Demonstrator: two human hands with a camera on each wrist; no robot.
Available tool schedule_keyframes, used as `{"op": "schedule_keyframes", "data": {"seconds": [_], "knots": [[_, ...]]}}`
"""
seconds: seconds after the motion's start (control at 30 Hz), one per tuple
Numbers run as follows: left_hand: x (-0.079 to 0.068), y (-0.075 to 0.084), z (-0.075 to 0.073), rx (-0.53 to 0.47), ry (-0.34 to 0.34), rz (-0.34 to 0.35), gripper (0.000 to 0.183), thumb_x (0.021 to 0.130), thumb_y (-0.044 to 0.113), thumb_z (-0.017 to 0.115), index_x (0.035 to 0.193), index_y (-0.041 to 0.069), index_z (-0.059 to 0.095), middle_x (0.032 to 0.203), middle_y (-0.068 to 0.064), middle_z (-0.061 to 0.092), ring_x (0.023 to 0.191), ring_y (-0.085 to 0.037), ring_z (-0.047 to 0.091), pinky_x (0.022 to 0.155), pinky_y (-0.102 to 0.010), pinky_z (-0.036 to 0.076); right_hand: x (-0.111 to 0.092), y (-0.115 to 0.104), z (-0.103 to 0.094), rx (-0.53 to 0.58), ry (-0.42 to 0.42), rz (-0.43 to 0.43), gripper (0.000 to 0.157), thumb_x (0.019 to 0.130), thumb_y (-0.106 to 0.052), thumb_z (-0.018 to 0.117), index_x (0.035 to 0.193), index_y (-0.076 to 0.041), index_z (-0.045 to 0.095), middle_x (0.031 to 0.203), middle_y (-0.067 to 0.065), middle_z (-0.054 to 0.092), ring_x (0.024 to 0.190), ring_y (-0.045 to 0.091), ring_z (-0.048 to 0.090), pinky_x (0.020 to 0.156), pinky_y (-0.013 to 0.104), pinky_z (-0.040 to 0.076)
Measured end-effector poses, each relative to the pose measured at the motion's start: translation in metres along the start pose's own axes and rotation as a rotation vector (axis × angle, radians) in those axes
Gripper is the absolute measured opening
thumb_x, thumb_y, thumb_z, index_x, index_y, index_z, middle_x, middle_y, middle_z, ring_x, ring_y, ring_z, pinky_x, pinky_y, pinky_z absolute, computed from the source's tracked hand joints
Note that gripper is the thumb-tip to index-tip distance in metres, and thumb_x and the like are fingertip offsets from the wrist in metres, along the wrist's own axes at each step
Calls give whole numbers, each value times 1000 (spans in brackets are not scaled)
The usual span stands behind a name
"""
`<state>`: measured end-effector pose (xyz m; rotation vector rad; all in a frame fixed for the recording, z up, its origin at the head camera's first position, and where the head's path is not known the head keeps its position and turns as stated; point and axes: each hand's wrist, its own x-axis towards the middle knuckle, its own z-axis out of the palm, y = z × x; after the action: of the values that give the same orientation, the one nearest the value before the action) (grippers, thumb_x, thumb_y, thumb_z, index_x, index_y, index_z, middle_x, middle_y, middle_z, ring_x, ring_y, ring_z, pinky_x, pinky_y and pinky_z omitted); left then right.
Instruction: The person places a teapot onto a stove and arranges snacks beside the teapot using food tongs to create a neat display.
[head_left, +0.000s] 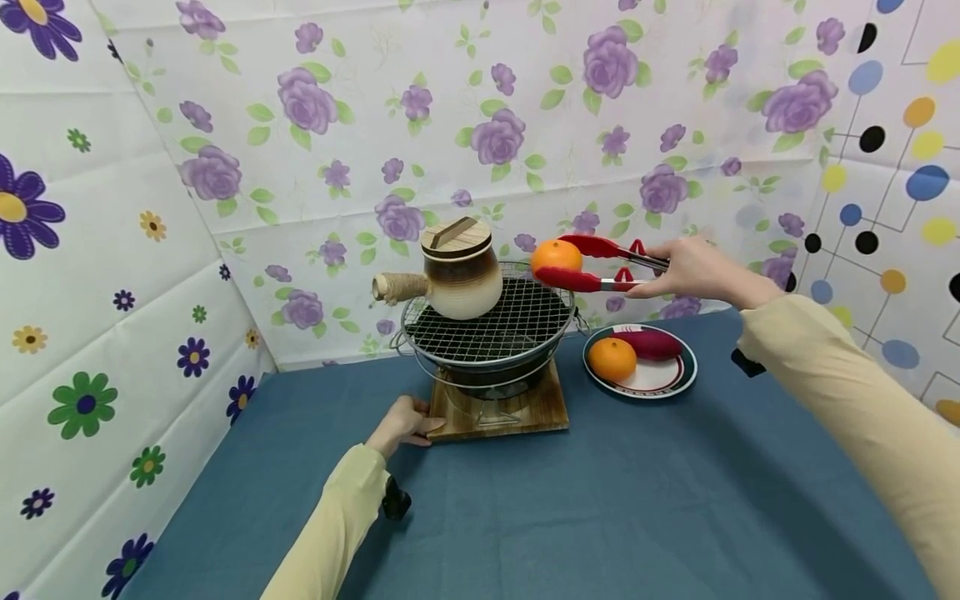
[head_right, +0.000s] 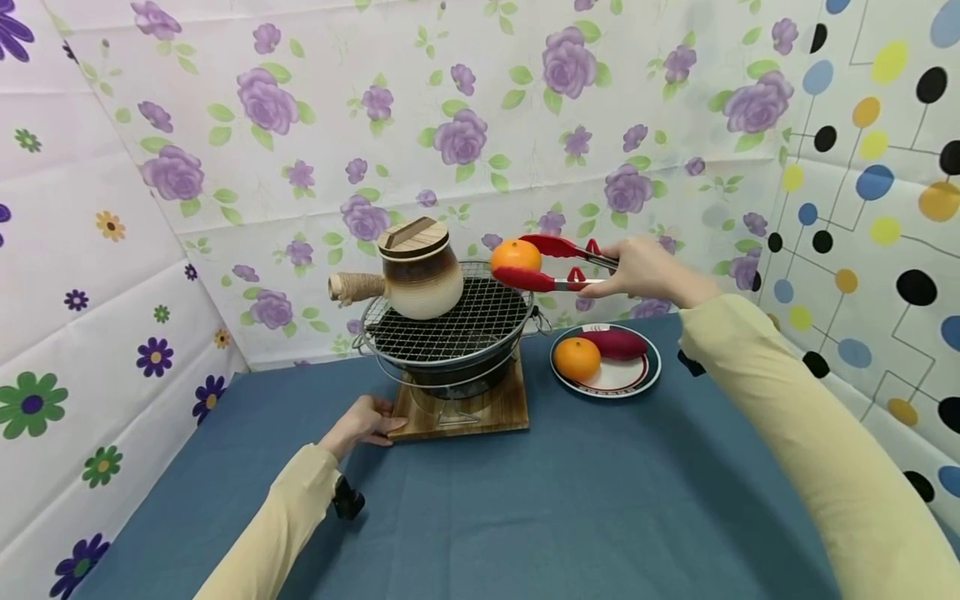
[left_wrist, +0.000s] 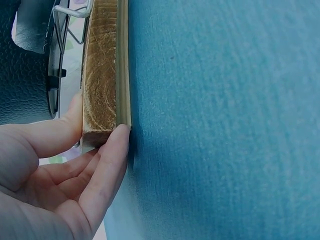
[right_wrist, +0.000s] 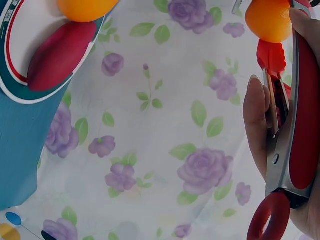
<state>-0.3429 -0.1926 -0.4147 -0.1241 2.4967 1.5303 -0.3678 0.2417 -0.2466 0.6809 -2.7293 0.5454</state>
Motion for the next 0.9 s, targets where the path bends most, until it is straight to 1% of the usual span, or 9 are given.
{"op": "schedule_keyframes", "data": {"seconds": [0.17,0.27,0.4,0.53,0.7,0.9], "knots": [[0,1,-1,6,-8,5,52,82,0,66,121,-20,39,118,-33,41,81,-31,57,62,-36,55,5,-2,4,25,3,-6,38,69,-40,78,75,-8,58,53,3,41,46,18,38,43,28,32],[1,2,-2,12,-11,12,52,82,0,67,121,-20,39,117,-33,41,84,-32,57,62,-36,55,8,-4,6,37,-4,7,38,69,-40,78,78,-7,61,53,3,41,47,18,38,42,27,33],[2,2,-3,8,-13,16,53,81,0,67,121,-20,38,117,-34,41,88,-35,56,62,-36,55,13,-6,9,58,-19,16,38,70,-39,78,85,-7,63,53,4,43,45,19,43,41,28,39],[2,1,-3,5,-14,14,54,81,0,67,122,-20,37,118,-35,40,89,-35,56,62,-36,55,18,-10,12,70,-36,22,38,69,-40,78,81,-7,61,54,5,46,46,20,48,43,29,42],[4,-2,-2,1,-7,8,54,81,0,67,122,-20,38,117,-35,40,87,-34,57,61,-36,55,24,-15,15,81,-62,50,44,69,-47,76,83,-8,62,56,5,49,48,20,50,44,29,45],[4,-2,-1,-1,-9,5,54,81,-1,67,121,-20,38,117,-35,40,87,-34,57,61,-36,55,28,-19,17,87,-85,59,42,70,-46,75,82,-8,61,56,6,51,50,22,54,47,30,48]]}}
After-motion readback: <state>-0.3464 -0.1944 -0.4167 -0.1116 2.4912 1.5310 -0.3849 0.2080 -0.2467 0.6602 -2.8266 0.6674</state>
